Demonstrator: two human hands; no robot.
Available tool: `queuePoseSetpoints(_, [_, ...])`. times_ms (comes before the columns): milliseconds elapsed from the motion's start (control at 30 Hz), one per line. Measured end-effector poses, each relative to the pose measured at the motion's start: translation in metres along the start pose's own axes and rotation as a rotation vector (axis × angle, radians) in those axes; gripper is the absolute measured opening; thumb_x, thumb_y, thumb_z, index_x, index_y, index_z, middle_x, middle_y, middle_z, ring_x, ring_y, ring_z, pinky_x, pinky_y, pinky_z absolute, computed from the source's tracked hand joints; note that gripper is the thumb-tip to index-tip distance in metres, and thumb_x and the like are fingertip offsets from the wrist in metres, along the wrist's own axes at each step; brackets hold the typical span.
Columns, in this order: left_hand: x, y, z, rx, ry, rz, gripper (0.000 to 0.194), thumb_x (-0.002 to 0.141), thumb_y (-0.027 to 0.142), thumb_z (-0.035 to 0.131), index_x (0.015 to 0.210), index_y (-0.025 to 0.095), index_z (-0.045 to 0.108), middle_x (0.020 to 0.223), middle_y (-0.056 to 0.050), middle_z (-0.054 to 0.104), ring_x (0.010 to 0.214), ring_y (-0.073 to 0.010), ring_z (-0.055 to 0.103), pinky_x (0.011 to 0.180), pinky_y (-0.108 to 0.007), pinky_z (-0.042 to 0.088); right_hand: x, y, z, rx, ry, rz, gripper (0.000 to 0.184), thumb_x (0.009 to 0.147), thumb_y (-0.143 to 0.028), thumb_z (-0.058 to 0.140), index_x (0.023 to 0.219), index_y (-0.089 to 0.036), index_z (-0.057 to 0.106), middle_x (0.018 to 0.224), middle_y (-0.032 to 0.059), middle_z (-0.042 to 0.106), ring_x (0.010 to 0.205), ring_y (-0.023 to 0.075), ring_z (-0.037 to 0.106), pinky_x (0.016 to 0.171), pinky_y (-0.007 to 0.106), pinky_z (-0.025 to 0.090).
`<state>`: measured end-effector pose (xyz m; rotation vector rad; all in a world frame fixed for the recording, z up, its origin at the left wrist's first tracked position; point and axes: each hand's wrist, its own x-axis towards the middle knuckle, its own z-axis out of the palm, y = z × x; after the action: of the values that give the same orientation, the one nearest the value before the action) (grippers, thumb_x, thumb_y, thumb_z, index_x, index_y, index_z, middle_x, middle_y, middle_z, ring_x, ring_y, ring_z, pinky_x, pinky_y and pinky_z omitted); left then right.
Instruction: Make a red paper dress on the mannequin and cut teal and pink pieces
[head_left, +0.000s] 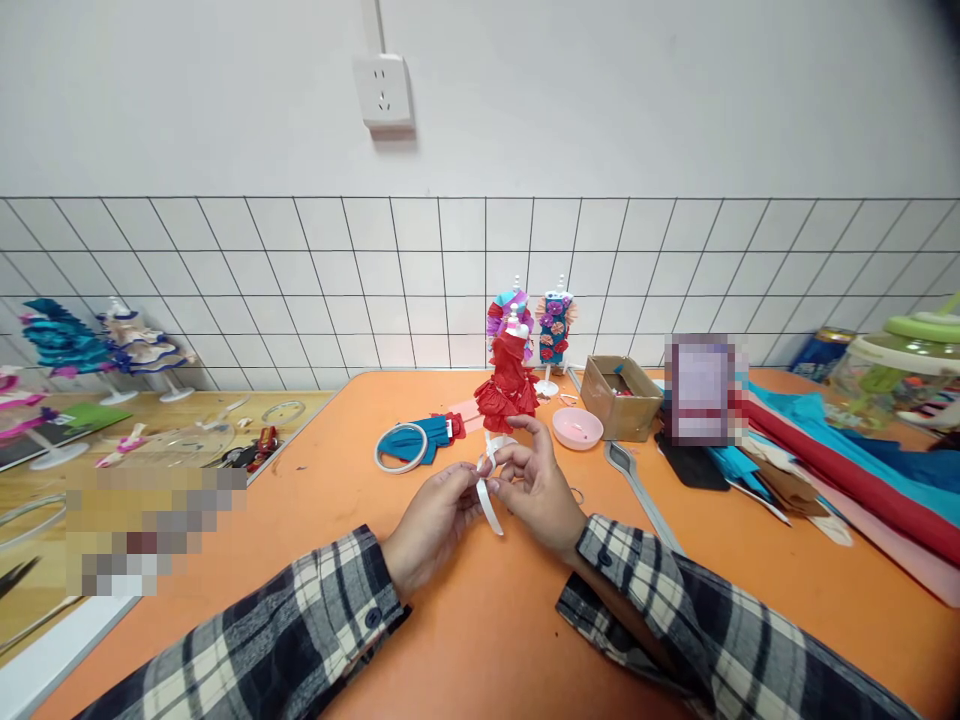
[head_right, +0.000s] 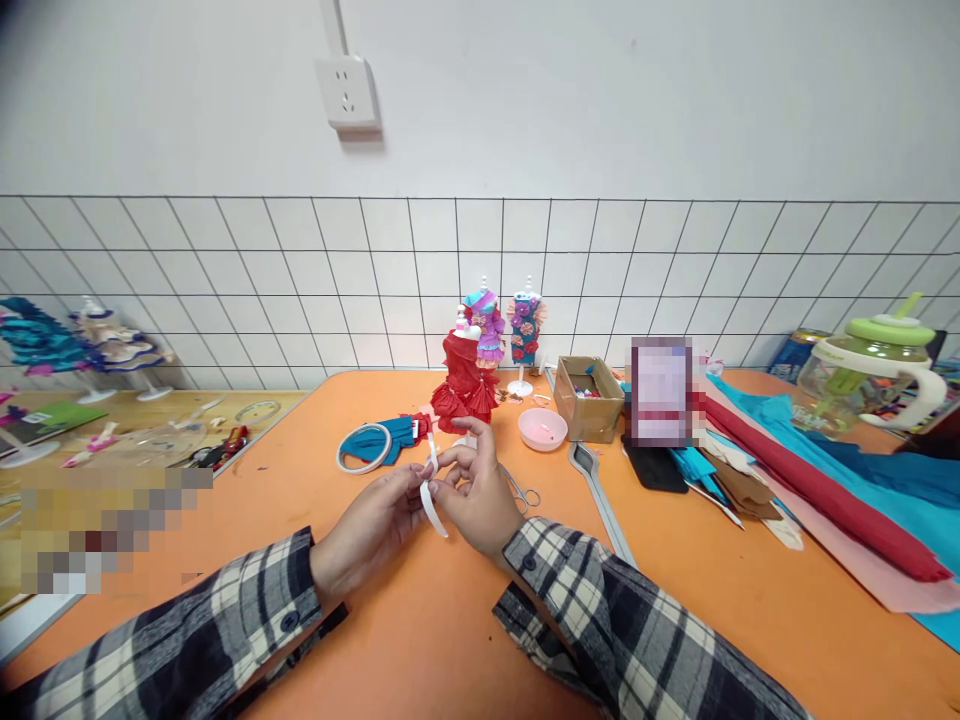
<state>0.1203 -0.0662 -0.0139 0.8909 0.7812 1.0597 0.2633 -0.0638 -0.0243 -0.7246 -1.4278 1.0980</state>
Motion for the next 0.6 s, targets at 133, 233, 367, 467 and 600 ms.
queuePoseSetpoints(133, [0.003, -0.001, -0.004, 0.020, -0.011, 0.027, 0.020, 0.078, 0.031, 0.069, 0.070, 0.015, 0.060, 0.068, 0.001, 0.057, 0.067, -0.0125, 0.054, 0.068, -0.024, 0.046, -0.001, -0.003, -0.003, -0.169, 0.061, -0.158, 0.067, 0.074, -0.015, 0.062, 0.133, -0.032, 0.035, 0.139, 0.0074, 0.043, 0.093, 0.0141, 0.053, 0.058, 0.019, 0.049])
queuePoseSetpoints(233, [0.003, 0.001, -0.004, 0.048, 0.012, 0.048, 0.019, 0.078, 0.029, 0.068, 0.069, 0.015, 0.059, 0.068, 0.002, 0.056, 0.067, -0.0122, 0.053, 0.070, -0.025, 0.046, 0.001, -0.003, -0.007, -0.224, 0.219, -0.242, 0.062, 0.074, -0.016, 0.061, 0.131, -0.031, 0.040, 0.142, 0.0072, 0.040, 0.097, 0.0154, 0.052, 0.062, 0.022, 0.051])
queuePoseSetpoints(367, [0.004, 0.003, -0.005, 0.174, 0.063, 0.086, 0.019, 0.077, 0.033, 0.070, 0.074, 0.015, 0.062, 0.072, 0.000, 0.060, 0.070, -0.0141, 0.055, 0.073, -0.027, 0.045, 0.008, 0.000, -0.014, -0.273, 0.214, -0.034, 0.022, 0.080, -0.024, 0.053, 0.100, -0.021, 0.060, 0.093, 0.0041, 0.063, 0.075, 0.0143, 0.055, 0.057, 0.023, 0.046])
queuePoseSetpoints(467, [0.006, 0.003, -0.009, 0.287, 0.049, 0.129, 0.026, 0.076, 0.040, 0.072, 0.077, 0.015, 0.065, 0.075, -0.001, 0.061, 0.072, -0.0144, 0.055, 0.074, -0.027, 0.043, 0.012, 0.004, -0.016, -0.347, 0.043, 0.057, 0.015, 0.080, -0.028, 0.054, 0.081, -0.018, 0.065, 0.080, 0.0022, 0.065, 0.070, 0.0136, 0.057, 0.065, 0.025, 0.047])
queuePoseSetpoints(600, [0.008, 0.004, -0.012, 0.384, 0.031, 0.163, 0.033, 0.074, 0.046, 0.074, 0.080, 0.014, 0.067, 0.077, -0.002, 0.063, 0.074, -0.0148, 0.054, 0.074, -0.027, 0.042, 0.014, 0.009, -0.016, -0.385, 0.033, 0.056, 0.012, 0.076, -0.027, 0.061, 0.081, -0.017, 0.065, 0.079, 0.0015, 0.066, 0.072, 0.0135, 0.059, 0.071, 0.026, 0.048])
